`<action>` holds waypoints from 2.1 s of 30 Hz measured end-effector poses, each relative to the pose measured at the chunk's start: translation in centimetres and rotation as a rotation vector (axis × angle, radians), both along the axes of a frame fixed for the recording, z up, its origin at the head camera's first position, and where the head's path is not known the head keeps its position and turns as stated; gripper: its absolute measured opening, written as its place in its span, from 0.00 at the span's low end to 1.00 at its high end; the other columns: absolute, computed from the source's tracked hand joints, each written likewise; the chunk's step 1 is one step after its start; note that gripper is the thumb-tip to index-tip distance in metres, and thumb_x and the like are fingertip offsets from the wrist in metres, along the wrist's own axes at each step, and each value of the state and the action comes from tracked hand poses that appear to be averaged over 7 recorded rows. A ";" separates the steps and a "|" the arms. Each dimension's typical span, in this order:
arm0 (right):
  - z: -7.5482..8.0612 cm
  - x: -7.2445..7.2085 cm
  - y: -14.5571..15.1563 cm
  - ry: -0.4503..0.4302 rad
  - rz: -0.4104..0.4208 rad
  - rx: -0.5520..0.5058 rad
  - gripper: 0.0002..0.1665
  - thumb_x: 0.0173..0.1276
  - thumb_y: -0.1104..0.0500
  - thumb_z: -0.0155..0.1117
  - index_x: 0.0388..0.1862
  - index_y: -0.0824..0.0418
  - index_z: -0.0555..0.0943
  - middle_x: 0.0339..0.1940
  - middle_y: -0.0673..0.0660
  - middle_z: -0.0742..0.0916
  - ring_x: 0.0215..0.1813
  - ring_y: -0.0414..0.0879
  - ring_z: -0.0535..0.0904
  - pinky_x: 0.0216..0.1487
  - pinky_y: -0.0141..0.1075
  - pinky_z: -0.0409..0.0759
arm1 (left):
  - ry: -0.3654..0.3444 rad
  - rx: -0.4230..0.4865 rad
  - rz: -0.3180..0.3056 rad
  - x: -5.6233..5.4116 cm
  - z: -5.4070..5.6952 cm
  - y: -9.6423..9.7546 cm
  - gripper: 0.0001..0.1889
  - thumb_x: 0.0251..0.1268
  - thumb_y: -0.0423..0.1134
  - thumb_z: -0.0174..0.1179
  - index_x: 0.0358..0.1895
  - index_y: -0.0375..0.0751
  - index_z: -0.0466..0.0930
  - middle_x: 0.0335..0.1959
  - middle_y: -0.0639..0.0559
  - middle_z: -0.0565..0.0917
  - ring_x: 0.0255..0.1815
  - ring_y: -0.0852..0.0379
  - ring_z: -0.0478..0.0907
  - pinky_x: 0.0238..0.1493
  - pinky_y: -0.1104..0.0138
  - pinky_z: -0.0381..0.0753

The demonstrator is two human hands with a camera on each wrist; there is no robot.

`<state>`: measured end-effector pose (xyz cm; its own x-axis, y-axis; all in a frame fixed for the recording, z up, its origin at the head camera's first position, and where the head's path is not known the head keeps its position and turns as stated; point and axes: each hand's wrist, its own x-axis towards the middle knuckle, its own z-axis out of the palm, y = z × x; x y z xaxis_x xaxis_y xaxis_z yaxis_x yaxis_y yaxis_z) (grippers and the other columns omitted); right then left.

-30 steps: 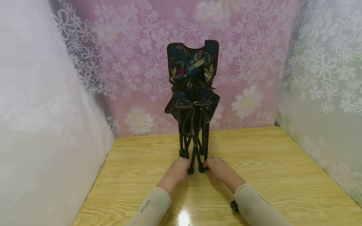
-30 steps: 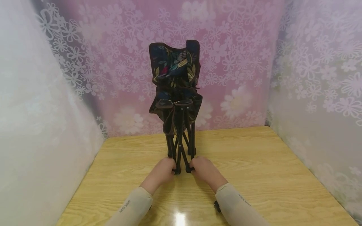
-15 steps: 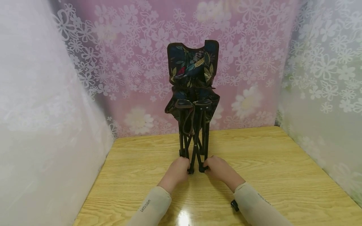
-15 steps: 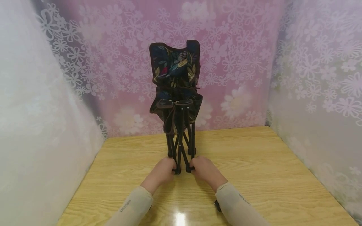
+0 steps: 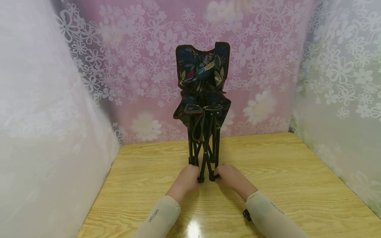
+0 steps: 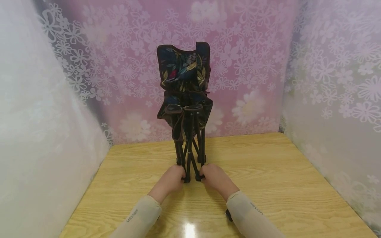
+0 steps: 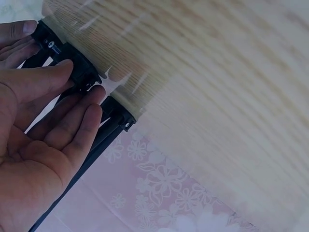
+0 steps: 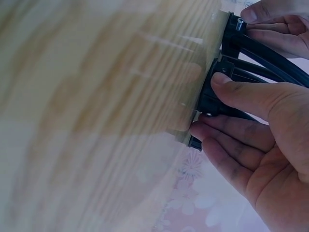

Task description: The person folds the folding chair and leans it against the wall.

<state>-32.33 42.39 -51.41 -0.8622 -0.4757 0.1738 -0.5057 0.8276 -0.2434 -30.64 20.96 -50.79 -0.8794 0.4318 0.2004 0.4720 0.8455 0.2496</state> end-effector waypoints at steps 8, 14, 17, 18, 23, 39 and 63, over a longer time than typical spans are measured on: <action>0.1 -0.1 -0.1 -0.009 0.004 0.001 0.07 0.64 0.64 0.80 0.41 0.61 0.93 0.42 0.57 0.93 0.46 0.54 0.90 0.49 0.48 0.90 | 0.002 -0.007 0.006 0.0 0.0 0.0 0.07 0.59 0.25 0.73 0.34 0.38 0.85 0.32 0.51 0.85 0.29 0.62 0.75 0.33 0.69 0.80; 0.1 -0.2 -0.1 -0.013 0.002 -0.002 0.07 0.64 0.65 0.79 0.42 0.61 0.93 0.42 0.58 0.93 0.46 0.55 0.90 0.49 0.49 0.90 | -0.001 0.002 0.009 -0.3 -0.1 0.1 0.07 0.59 0.24 0.71 0.35 0.38 0.85 0.32 0.52 0.84 0.29 0.62 0.74 0.33 0.68 0.80; 0.2 -0.3 -0.1 -0.015 -0.002 0.007 0.08 0.65 0.64 0.79 0.43 0.62 0.93 0.44 0.59 0.93 0.48 0.56 0.90 0.50 0.49 0.90 | -0.005 0.009 0.014 -0.4 -0.1 0.2 0.08 0.59 0.23 0.71 0.33 0.38 0.84 0.30 0.53 0.82 0.27 0.62 0.71 0.31 0.69 0.78; 0.2 -0.4 -0.1 -0.016 -0.005 0.010 0.08 0.65 0.64 0.79 0.43 0.62 0.93 0.44 0.59 0.93 0.48 0.55 0.90 0.51 0.49 0.90 | -0.006 0.011 0.012 -0.4 0.0 0.2 0.08 0.58 0.22 0.71 0.32 0.39 0.83 0.28 0.54 0.80 0.26 0.61 0.70 0.30 0.69 0.76; 0.4 -0.6 -0.1 -0.008 -0.017 0.014 0.08 0.65 0.65 0.79 0.43 0.62 0.93 0.44 0.59 0.93 0.48 0.54 0.90 0.51 0.48 0.90 | 0.011 0.006 0.003 -0.5 0.1 0.4 0.15 0.59 0.21 0.70 0.24 0.43 0.76 0.23 0.56 0.73 0.23 0.61 0.63 0.25 0.68 0.68; 0.2 -0.5 -0.1 0.000 -0.015 0.014 0.06 0.64 0.65 0.79 0.41 0.60 0.93 0.42 0.57 0.93 0.47 0.54 0.90 0.51 0.48 0.90 | 0.026 -0.018 0.000 -0.9 -0.1 0.4 0.17 0.58 0.22 0.70 0.23 0.45 0.74 0.22 0.57 0.71 0.23 0.61 0.62 0.25 0.68 0.67; 0.1 -0.6 0.0 -0.003 -0.018 0.006 0.08 0.64 0.64 0.80 0.42 0.61 0.93 0.43 0.58 0.93 0.49 0.56 0.89 0.54 0.51 0.88 | 0.032 -0.006 -0.003 -0.7 -0.1 0.4 0.16 0.54 0.23 0.73 0.24 0.44 0.76 0.23 0.56 0.75 0.23 0.60 0.64 0.25 0.68 0.69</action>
<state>-32.93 42.43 -51.34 -0.8711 -0.4611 0.1689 -0.4901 0.8380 -0.2400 -31.39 21.40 -50.88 -0.8713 0.4355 0.2261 0.4822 0.8456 0.2293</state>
